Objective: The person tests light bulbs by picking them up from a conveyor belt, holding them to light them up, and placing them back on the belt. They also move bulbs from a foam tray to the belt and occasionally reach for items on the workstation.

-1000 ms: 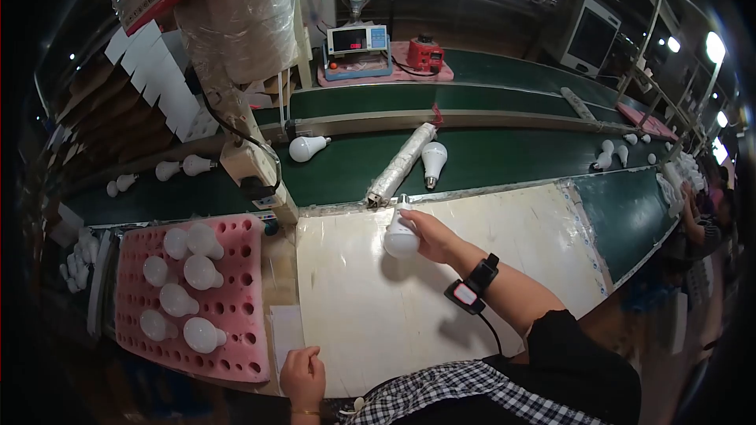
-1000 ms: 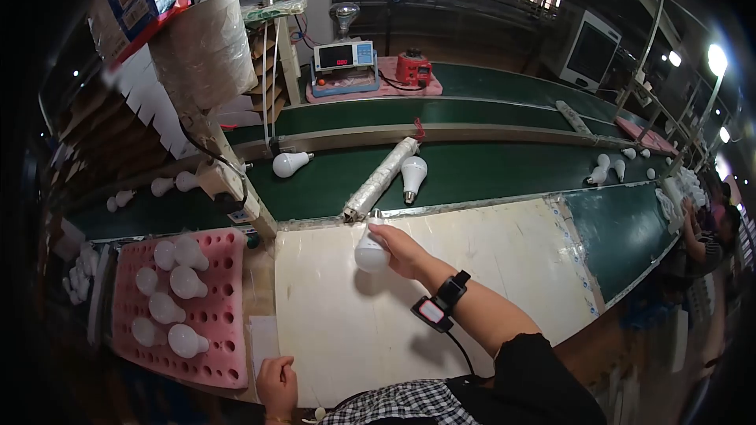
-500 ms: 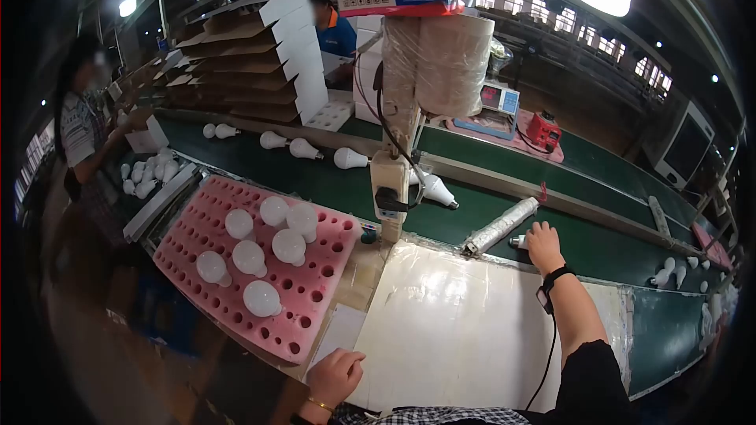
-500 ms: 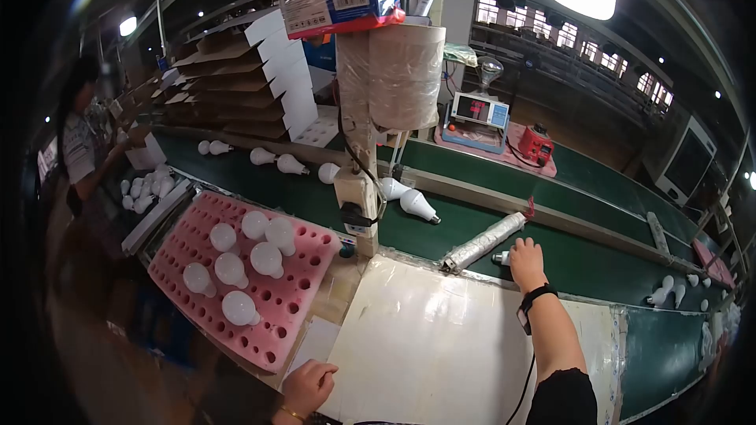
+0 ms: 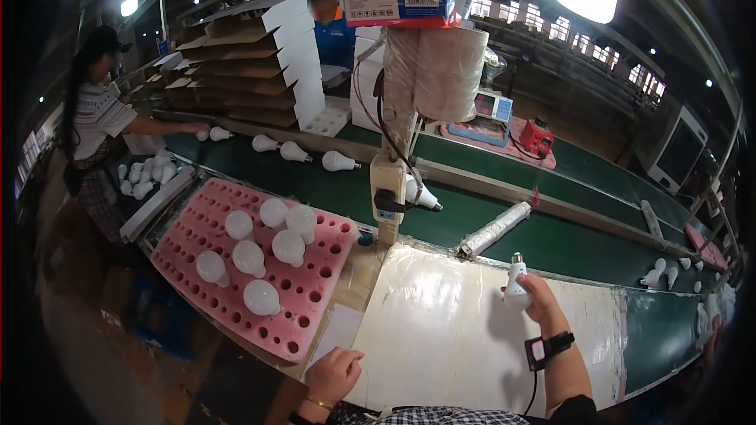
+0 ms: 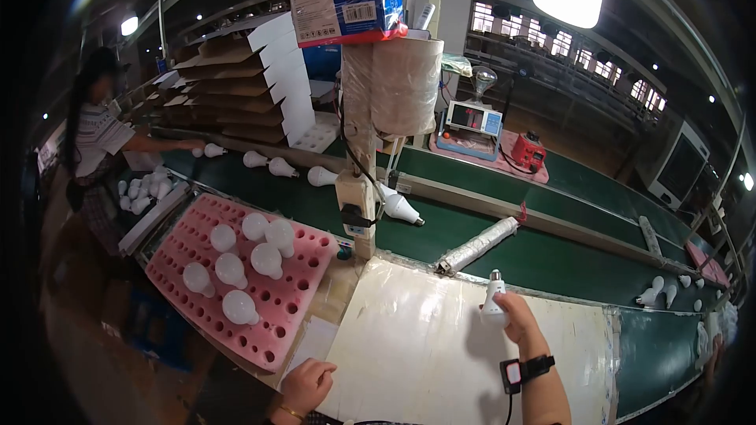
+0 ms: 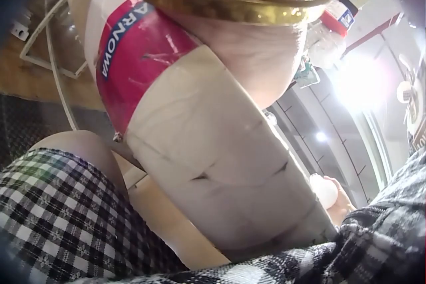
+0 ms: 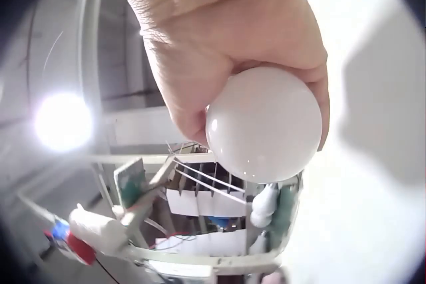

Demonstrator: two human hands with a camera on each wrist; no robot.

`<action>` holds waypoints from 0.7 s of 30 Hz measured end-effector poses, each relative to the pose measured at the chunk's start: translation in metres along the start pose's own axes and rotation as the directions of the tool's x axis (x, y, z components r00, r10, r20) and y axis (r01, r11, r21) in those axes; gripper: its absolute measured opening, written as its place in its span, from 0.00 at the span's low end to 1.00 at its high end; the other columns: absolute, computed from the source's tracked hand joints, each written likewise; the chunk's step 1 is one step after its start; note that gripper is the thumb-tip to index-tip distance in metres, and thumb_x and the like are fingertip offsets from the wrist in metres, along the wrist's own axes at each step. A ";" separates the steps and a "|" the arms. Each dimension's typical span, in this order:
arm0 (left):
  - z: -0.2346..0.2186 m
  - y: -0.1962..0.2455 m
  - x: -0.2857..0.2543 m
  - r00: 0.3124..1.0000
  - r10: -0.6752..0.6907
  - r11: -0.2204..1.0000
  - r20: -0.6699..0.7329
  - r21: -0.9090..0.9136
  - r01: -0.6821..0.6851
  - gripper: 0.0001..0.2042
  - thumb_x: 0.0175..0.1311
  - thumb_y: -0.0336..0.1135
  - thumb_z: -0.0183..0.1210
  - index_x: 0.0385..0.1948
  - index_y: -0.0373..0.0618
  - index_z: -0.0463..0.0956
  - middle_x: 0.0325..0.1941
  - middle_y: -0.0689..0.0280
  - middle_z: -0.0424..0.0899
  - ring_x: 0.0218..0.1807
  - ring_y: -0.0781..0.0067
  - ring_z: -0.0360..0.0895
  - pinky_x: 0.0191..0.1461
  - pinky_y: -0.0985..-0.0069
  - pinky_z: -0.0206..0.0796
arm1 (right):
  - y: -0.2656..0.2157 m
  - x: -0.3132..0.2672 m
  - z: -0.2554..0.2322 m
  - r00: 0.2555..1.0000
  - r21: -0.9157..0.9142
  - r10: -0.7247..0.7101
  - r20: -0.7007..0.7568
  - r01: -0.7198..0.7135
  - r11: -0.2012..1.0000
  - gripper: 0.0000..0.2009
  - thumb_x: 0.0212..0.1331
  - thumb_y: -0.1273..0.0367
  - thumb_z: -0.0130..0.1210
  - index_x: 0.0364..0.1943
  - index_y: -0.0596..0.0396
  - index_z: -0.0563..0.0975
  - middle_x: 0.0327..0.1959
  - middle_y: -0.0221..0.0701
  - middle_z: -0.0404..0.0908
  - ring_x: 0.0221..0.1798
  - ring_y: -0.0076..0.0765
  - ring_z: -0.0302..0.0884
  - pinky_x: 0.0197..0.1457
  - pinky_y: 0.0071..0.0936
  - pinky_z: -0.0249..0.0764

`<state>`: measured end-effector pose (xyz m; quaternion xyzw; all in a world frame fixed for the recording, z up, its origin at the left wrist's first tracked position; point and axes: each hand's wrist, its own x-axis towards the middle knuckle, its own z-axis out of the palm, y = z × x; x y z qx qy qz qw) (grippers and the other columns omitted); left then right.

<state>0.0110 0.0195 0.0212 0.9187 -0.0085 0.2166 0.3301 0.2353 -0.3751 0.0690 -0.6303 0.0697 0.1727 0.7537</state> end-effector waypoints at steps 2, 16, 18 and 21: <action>0.000 0.000 0.000 1.000 0.006 1.000 -0.002 0.004 -0.006 0.06 0.53 0.29 0.59 0.31 0.52 0.81 0.29 0.67 0.80 0.28 0.62 0.79 0.30 0.68 0.72 | 0.027 -0.022 0.018 0.995 0.288 0.041 0.089 -0.065 0.955 0.17 0.62 0.58 0.50 0.48 0.56 0.69 0.41 0.40 0.79 0.48 0.55 0.81 0.47 0.49 0.80; -0.004 0.007 0.002 0.999 -0.027 1.000 0.029 -0.009 0.027 0.06 0.53 0.28 0.59 0.31 0.51 0.81 0.29 0.66 0.81 0.29 0.61 0.79 0.31 0.68 0.71 | 0.068 -0.050 0.088 0.973 0.434 0.099 0.207 -0.182 0.882 0.21 0.61 0.63 0.50 0.54 0.60 0.66 0.43 0.41 0.77 0.48 0.49 0.80 0.51 0.46 0.79; -0.003 0.004 0.002 0.999 -0.025 1.000 0.036 0.001 0.025 0.06 0.53 0.28 0.59 0.32 0.51 0.81 0.29 0.65 0.81 0.30 0.61 0.79 0.31 0.68 0.71 | 0.059 -0.056 0.096 0.963 0.492 0.117 0.241 -0.225 0.841 0.21 0.61 0.63 0.51 0.55 0.59 0.65 0.42 0.42 0.77 0.48 0.49 0.80 0.48 0.44 0.81; -0.002 0.005 0.002 0.997 -0.037 0.999 0.062 0.011 0.036 0.07 0.52 0.27 0.59 0.32 0.51 0.80 0.29 0.65 0.80 0.30 0.61 0.79 0.31 0.67 0.71 | 0.068 -0.052 0.095 0.971 0.425 0.063 0.232 -0.159 0.891 0.21 0.63 0.64 0.51 0.56 0.59 0.65 0.42 0.41 0.77 0.48 0.47 0.80 0.47 0.43 0.81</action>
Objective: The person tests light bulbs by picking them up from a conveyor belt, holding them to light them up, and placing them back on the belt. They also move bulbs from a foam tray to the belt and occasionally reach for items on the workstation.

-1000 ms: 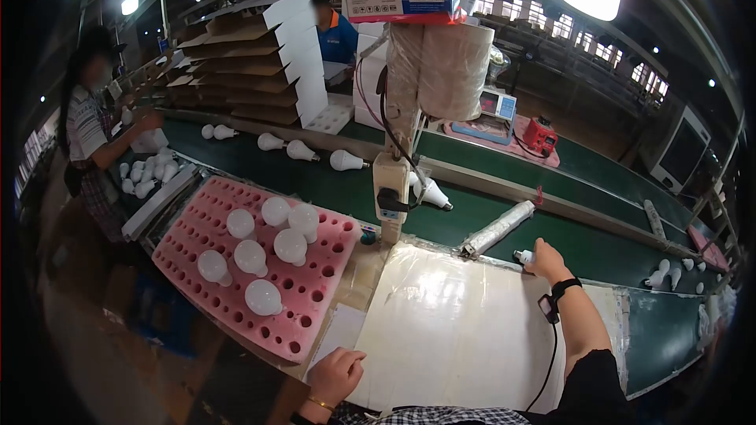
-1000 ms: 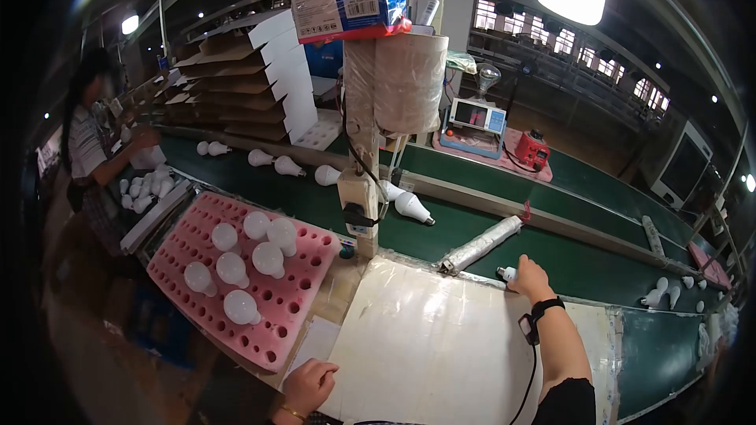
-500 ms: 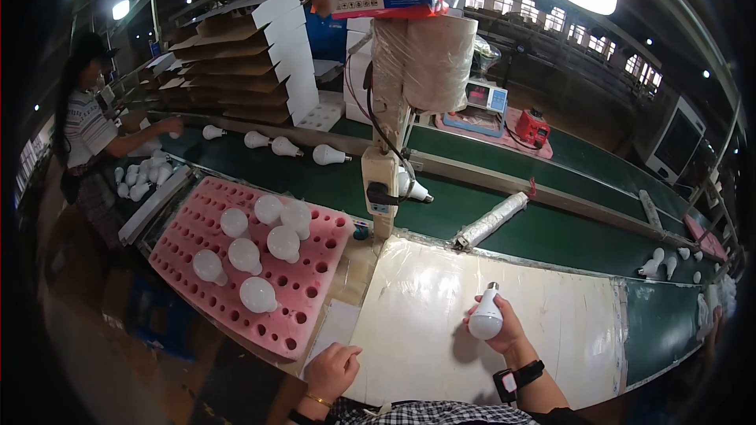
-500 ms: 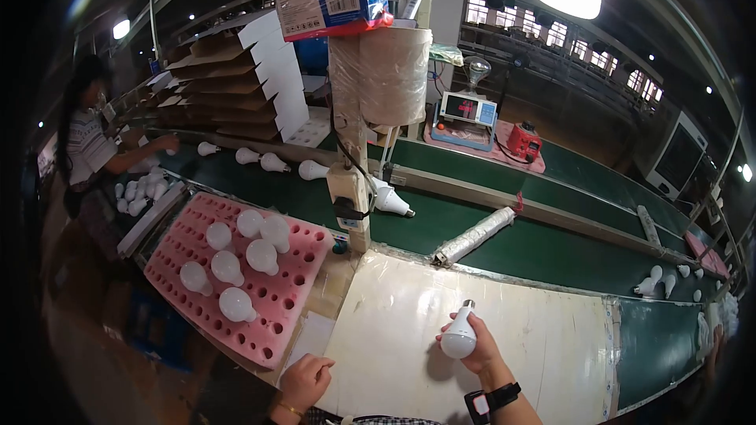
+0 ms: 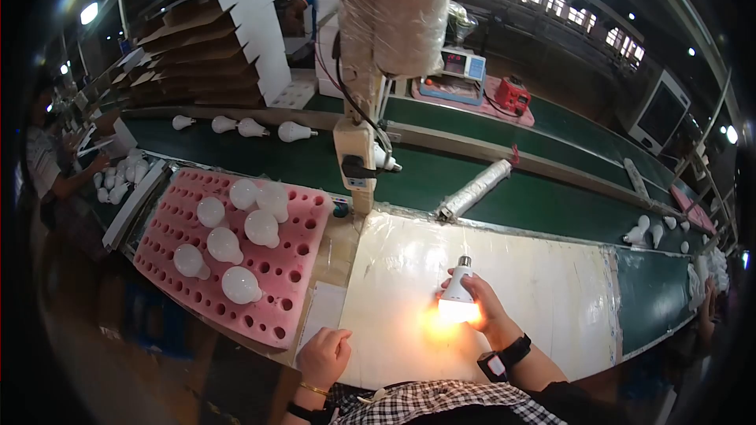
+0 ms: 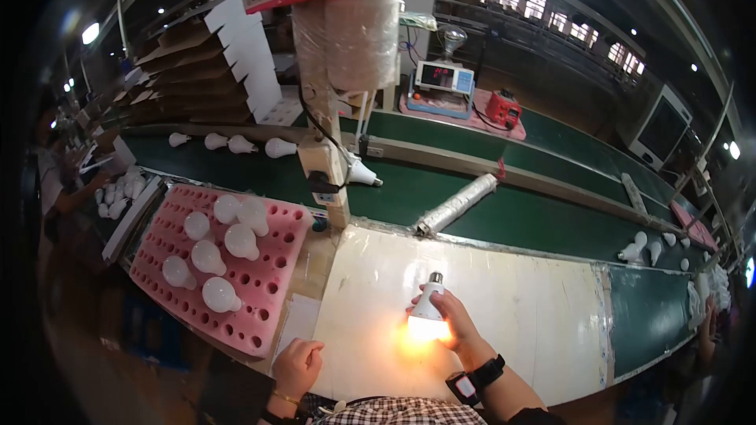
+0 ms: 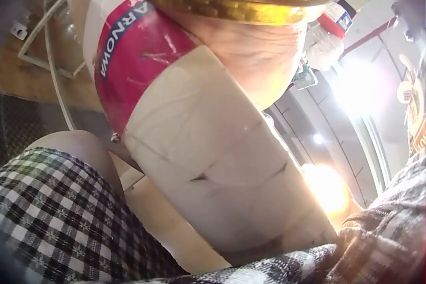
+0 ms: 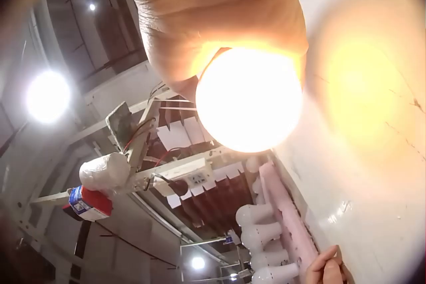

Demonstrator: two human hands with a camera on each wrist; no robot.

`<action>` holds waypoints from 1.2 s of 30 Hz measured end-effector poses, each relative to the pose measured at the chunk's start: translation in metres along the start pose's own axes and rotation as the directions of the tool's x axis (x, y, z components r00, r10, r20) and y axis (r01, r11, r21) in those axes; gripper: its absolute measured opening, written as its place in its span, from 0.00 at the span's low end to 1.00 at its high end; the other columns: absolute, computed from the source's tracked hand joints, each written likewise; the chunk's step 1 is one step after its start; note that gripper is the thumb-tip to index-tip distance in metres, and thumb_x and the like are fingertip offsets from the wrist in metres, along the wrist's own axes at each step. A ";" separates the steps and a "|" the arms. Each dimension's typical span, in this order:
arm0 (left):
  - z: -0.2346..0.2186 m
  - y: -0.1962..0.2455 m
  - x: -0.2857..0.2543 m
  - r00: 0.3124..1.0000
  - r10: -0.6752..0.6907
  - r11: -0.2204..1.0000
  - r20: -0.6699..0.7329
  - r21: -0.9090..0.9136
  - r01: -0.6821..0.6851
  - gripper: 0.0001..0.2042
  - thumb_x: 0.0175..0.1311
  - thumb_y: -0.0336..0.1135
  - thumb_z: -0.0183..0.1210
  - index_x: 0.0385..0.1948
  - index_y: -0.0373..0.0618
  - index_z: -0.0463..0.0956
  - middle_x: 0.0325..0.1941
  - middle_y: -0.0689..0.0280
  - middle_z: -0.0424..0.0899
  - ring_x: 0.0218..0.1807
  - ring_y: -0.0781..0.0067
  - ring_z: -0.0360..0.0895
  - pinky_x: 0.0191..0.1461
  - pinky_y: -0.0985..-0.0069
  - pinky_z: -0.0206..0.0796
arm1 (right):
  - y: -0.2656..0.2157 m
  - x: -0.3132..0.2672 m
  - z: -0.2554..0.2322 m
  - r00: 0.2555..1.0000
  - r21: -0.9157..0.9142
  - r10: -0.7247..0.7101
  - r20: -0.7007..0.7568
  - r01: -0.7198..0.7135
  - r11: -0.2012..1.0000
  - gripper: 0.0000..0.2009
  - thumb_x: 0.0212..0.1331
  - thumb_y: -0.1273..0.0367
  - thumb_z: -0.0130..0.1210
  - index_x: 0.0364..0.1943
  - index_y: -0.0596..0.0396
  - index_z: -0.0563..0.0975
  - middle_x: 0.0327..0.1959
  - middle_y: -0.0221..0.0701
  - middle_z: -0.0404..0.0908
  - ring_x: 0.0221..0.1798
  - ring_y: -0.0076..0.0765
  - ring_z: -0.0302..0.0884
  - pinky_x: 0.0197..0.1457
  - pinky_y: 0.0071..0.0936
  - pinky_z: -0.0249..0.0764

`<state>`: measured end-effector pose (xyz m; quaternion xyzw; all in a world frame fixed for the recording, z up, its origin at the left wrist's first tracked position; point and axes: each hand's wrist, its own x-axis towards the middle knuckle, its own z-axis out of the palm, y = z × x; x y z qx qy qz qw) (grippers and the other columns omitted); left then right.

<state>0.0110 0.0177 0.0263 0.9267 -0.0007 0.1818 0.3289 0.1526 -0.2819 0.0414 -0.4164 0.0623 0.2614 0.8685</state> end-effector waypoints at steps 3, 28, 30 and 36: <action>0.004 0.001 -0.001 0.999 -0.004 1.000 0.033 -0.019 0.005 0.06 0.53 0.27 0.58 0.32 0.50 0.80 0.29 0.65 0.80 0.30 0.60 0.78 0.32 0.67 0.71 | -0.002 -0.003 0.001 1.000 -0.039 -0.015 -0.012 0.014 0.999 0.20 0.64 0.64 0.50 0.58 0.59 0.65 0.43 0.41 0.77 0.48 0.46 0.79 0.47 0.42 0.81; 0.005 -0.002 -0.001 1.000 -0.019 1.000 0.007 0.005 0.019 0.07 0.53 0.27 0.58 0.33 0.49 0.81 0.31 0.64 0.80 0.29 0.61 0.78 0.31 0.68 0.71 | -0.058 0.046 0.039 0.963 0.087 -0.262 0.060 0.257 0.963 0.29 0.73 0.55 0.36 0.71 0.54 0.49 0.71 0.43 0.55 0.73 0.41 0.54 0.73 0.42 0.57; 0.003 0.001 -0.001 0.999 -0.039 0.999 0.010 0.001 0.039 0.07 0.53 0.28 0.59 0.32 0.51 0.82 0.31 0.66 0.81 0.30 0.63 0.79 0.32 0.69 0.72 | -0.058 0.045 0.037 0.956 0.047 -0.286 0.068 0.283 0.958 0.26 0.73 0.56 0.35 0.69 0.54 0.55 0.68 0.43 0.62 0.71 0.43 0.58 0.71 0.42 0.61; 0.000 -0.002 -0.001 1.000 -0.006 1.000 -0.027 -0.014 0.006 0.06 0.54 0.28 0.59 0.32 0.51 0.81 0.31 0.66 0.81 0.31 0.63 0.80 0.32 0.69 0.72 | -0.027 0.033 -0.034 0.972 0.009 -0.107 -0.209 0.111 0.994 0.19 0.72 0.56 0.40 0.49 0.58 0.72 0.34 0.37 0.80 0.44 0.42 0.79 0.48 0.32 0.77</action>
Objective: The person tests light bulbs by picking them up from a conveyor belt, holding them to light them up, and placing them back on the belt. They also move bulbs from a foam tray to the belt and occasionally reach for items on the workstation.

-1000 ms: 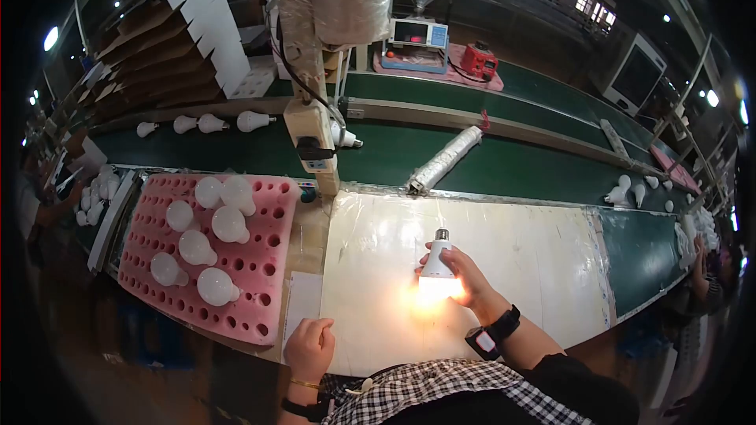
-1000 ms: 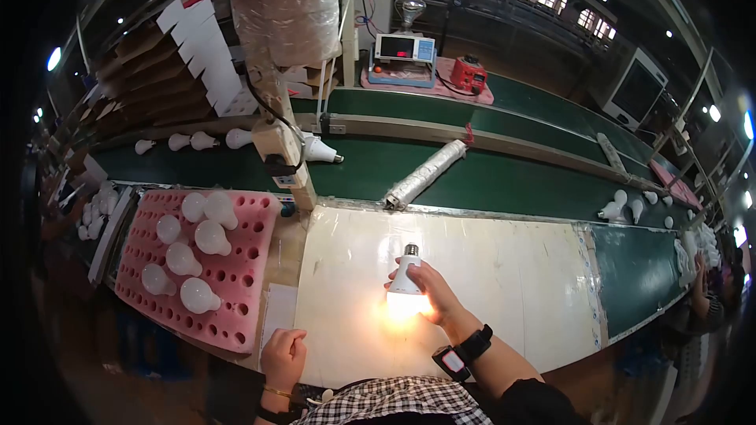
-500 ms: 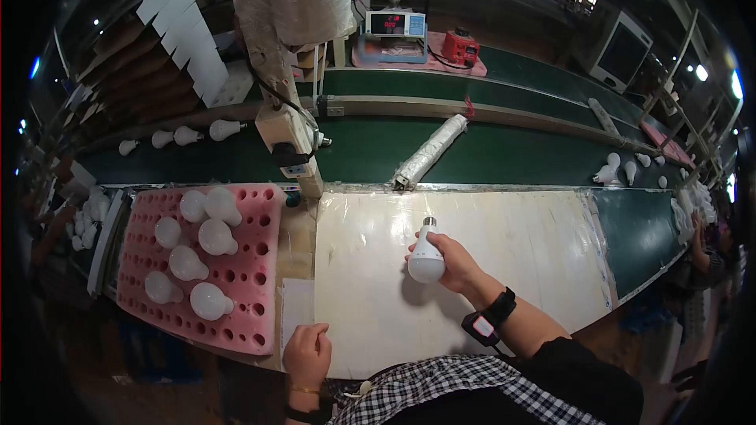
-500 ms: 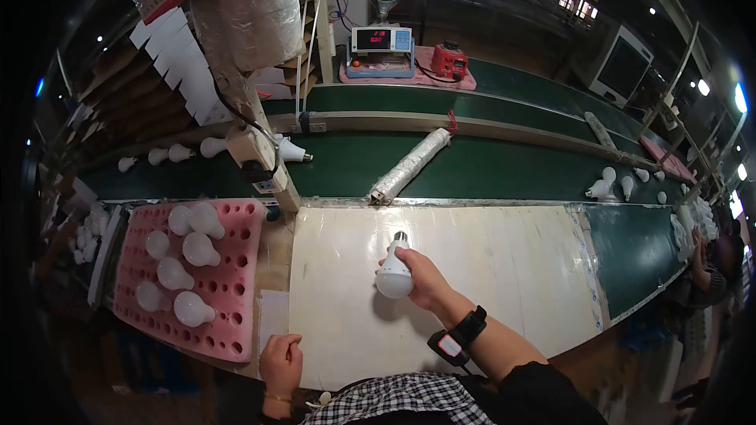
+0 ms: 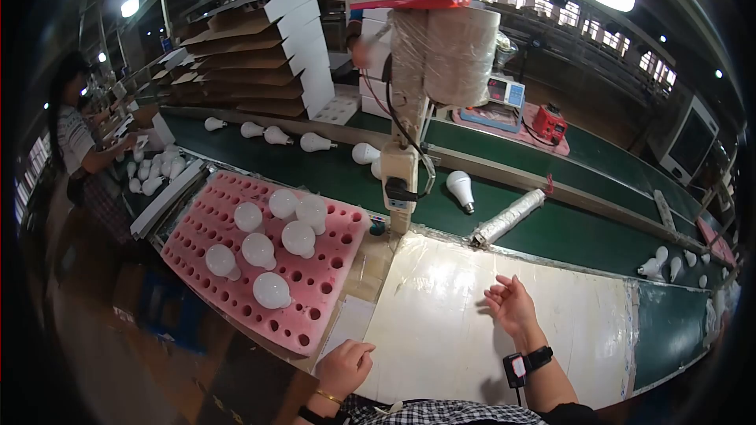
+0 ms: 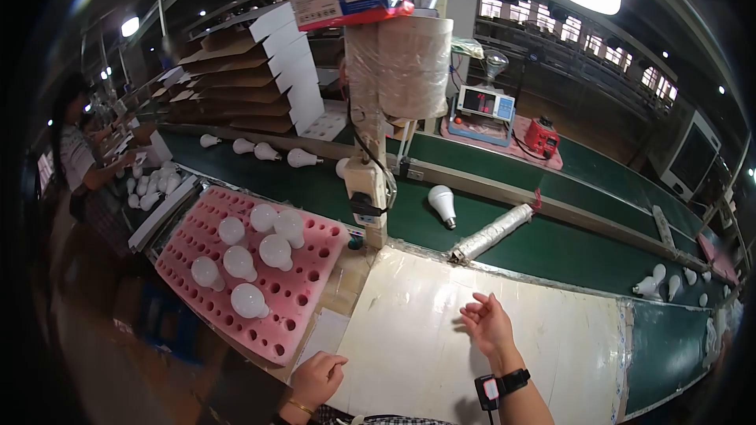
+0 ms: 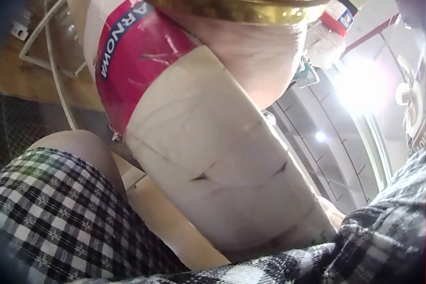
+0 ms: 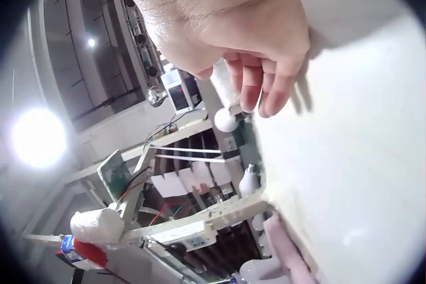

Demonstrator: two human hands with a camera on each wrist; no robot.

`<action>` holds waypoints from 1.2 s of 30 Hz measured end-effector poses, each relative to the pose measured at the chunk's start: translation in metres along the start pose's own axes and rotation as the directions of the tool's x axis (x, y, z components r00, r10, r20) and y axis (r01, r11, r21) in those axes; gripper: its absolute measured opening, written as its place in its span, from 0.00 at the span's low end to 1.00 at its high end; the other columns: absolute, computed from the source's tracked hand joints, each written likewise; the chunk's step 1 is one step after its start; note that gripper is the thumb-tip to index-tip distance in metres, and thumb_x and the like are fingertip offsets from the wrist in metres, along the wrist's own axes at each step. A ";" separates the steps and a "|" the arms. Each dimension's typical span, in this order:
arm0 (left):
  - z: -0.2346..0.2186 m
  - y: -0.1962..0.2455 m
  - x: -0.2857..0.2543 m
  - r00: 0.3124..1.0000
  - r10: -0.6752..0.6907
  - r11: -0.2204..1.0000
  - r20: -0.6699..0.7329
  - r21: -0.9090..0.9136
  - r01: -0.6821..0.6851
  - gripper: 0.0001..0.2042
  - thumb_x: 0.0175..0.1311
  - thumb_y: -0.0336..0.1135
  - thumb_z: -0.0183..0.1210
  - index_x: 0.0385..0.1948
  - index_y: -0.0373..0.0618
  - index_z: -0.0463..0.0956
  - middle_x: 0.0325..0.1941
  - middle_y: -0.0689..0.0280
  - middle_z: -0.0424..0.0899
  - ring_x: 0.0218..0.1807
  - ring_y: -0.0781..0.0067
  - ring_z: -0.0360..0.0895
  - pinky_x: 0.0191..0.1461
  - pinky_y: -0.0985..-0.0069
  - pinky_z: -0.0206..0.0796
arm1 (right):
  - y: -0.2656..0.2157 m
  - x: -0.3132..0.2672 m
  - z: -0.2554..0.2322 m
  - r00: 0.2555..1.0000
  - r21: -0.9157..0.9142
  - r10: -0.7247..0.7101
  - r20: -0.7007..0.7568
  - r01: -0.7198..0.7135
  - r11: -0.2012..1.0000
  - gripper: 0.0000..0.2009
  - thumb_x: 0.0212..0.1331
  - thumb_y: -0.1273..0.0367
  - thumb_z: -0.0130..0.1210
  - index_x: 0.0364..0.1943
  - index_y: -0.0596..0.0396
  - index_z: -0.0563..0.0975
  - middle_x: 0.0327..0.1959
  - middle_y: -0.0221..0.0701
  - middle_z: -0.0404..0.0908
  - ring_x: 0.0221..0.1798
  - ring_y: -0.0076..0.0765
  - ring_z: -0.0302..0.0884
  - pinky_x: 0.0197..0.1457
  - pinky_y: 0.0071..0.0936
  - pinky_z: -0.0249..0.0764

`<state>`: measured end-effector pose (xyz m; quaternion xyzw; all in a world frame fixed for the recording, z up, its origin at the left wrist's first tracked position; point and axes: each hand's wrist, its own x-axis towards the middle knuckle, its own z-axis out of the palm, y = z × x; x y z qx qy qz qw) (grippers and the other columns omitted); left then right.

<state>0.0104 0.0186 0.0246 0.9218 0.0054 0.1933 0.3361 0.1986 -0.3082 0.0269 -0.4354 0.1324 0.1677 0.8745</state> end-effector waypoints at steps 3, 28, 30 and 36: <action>0.000 -0.002 -0.001 1.000 0.012 1.000 0.001 -0.009 -0.012 0.06 0.55 0.29 0.58 0.33 0.51 0.81 0.31 0.67 0.81 0.31 0.63 0.80 0.33 0.69 0.73 | 0.017 -0.005 -0.035 1.000 0.137 -0.005 -0.026 0.009 0.991 0.17 0.72 0.58 0.41 0.48 0.57 0.72 0.34 0.38 0.79 0.42 0.43 0.79 0.47 0.33 0.79; -0.007 0.000 -0.004 0.999 0.028 1.000 -0.036 0.007 -0.028 0.05 0.58 0.32 0.57 0.35 0.53 0.80 0.30 0.69 0.79 0.30 0.66 0.80 0.32 0.71 0.73 | 0.008 -0.005 -0.025 0.998 0.148 0.039 0.043 -0.045 0.988 0.14 0.69 0.64 0.47 0.53 0.56 0.71 0.35 0.36 0.81 0.40 0.38 0.80 0.45 0.31 0.80; -0.007 0.000 -0.004 0.999 0.025 1.000 -0.030 0.015 -0.025 0.06 0.58 0.32 0.57 0.35 0.53 0.80 0.30 0.69 0.79 0.30 0.66 0.80 0.32 0.71 0.73 | 0.007 -0.005 -0.024 0.997 0.153 0.047 0.062 -0.057 0.987 0.14 0.69 0.64 0.46 0.53 0.56 0.71 0.35 0.36 0.81 0.41 0.38 0.80 0.45 0.31 0.80; -0.009 0.003 -0.002 0.999 0.029 1.000 -0.024 0.003 -0.029 0.06 0.58 0.32 0.57 0.35 0.53 0.80 0.31 0.68 0.80 0.32 0.65 0.80 0.33 0.70 0.73 | 0.006 -0.005 -0.024 0.997 0.155 0.045 0.057 -0.054 0.986 0.14 0.69 0.64 0.47 0.53 0.56 0.71 0.36 0.37 0.80 0.41 0.38 0.80 0.45 0.32 0.80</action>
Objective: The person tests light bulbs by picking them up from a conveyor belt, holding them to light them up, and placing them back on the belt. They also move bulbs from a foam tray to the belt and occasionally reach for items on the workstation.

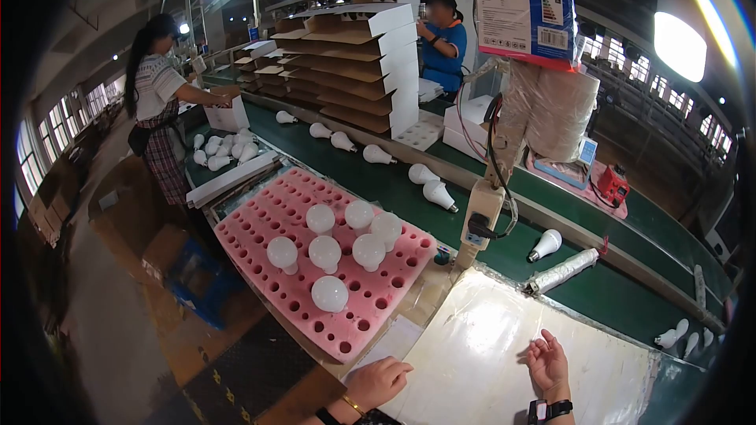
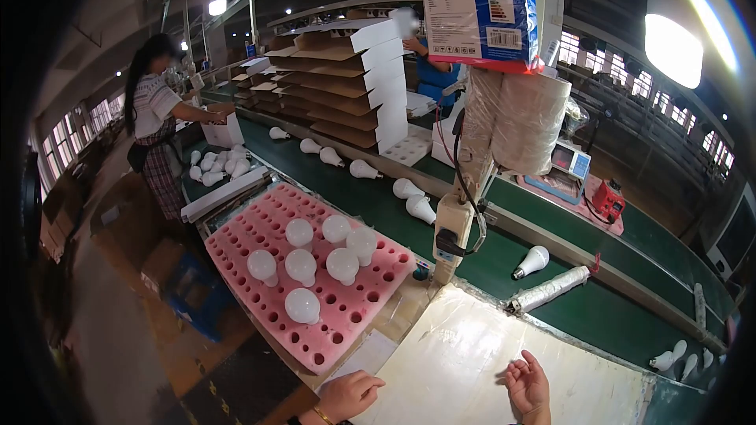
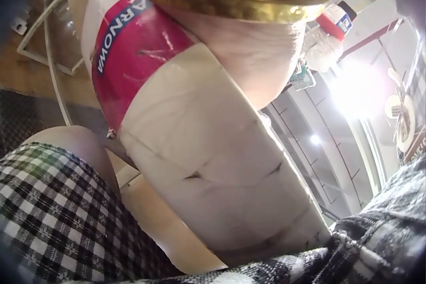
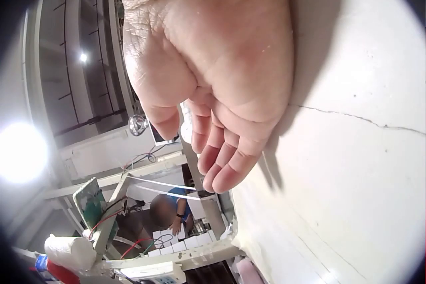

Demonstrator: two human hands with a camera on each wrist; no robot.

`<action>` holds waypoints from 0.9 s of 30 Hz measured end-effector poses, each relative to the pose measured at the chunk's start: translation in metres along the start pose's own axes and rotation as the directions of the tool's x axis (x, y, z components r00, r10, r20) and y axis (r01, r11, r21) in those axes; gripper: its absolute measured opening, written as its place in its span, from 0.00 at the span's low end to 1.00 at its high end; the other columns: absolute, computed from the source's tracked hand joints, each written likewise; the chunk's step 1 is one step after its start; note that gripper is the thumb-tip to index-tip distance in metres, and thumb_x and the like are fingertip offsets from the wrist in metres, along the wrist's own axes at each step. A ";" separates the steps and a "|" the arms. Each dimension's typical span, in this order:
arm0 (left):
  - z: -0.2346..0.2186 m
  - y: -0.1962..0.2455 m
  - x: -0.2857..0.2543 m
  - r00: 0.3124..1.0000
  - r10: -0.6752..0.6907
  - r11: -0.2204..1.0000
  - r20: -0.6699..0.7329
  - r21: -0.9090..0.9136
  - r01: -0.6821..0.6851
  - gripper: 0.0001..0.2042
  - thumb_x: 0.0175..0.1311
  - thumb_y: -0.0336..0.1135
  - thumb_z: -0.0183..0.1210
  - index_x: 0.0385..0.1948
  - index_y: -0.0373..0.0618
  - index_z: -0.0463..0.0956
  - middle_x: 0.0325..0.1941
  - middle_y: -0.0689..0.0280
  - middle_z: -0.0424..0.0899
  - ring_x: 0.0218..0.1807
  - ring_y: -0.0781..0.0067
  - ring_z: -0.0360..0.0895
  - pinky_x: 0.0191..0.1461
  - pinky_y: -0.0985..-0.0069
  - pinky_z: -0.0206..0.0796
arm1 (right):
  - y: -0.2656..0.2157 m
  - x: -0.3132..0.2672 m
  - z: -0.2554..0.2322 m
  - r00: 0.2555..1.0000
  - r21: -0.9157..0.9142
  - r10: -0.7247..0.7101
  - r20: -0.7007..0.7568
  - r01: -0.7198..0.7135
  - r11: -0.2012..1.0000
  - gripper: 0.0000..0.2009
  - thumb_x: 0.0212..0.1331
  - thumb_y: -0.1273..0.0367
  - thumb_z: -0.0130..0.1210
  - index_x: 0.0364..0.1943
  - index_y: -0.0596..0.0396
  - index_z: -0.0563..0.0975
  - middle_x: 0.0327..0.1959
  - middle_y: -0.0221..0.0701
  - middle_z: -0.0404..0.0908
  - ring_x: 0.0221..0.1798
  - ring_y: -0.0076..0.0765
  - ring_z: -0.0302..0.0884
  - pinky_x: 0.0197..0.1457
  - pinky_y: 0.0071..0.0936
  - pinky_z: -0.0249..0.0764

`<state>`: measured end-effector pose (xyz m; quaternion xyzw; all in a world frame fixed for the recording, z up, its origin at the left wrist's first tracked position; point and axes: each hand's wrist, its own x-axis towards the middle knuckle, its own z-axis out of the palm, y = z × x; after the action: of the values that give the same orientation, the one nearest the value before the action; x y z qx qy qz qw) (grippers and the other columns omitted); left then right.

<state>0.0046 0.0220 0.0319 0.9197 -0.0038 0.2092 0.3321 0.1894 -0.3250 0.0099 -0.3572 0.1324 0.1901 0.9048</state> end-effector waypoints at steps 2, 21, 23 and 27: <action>0.000 0.000 0.000 1.000 -0.002 1.000 0.001 -0.006 0.002 0.06 0.58 0.32 0.57 0.35 0.53 0.79 0.31 0.68 0.80 0.32 0.65 0.80 0.34 0.70 0.73 | 0.000 -0.001 0.002 1.000 0.007 0.001 -0.009 -0.001 1.000 0.14 0.69 0.64 0.46 0.53 0.56 0.71 0.35 0.37 0.80 0.41 0.38 0.80 0.45 0.32 0.80; 0.002 -0.001 -0.001 1.000 -0.009 1.000 -0.014 -0.006 0.009 0.06 0.58 0.32 0.58 0.36 0.53 0.80 0.31 0.68 0.80 0.31 0.65 0.80 0.33 0.70 0.73 | 0.000 0.000 -0.001 1.000 -0.013 0.007 -0.018 -0.007 1.000 0.16 0.69 0.62 0.49 0.55 0.54 0.72 0.35 0.33 0.81 0.41 0.35 0.81 0.43 0.29 0.81; 0.001 -0.001 -0.001 1.000 -0.010 1.000 -0.008 -0.006 0.009 0.06 0.58 0.33 0.58 0.36 0.54 0.80 0.31 0.68 0.80 0.31 0.65 0.80 0.32 0.71 0.73 | 0.000 0.000 -0.002 1.000 -0.013 0.004 -0.005 -0.004 1.000 0.16 0.69 0.62 0.49 0.55 0.54 0.72 0.36 0.33 0.81 0.42 0.35 0.81 0.44 0.29 0.81; 0.005 -0.004 -0.003 0.999 -0.030 0.999 0.013 0.021 0.030 0.06 0.58 0.33 0.58 0.35 0.54 0.80 0.31 0.69 0.80 0.31 0.66 0.80 0.32 0.71 0.73 | 0.001 -0.004 0.003 0.998 -0.048 -0.030 0.048 0.033 0.998 0.16 0.68 0.62 0.49 0.55 0.54 0.72 0.36 0.33 0.81 0.41 0.34 0.81 0.44 0.29 0.81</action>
<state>0.0039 0.0215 0.0254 0.9244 0.0100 0.1980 0.3258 0.1861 -0.3234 0.0128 -0.3764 0.1006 0.1875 0.9017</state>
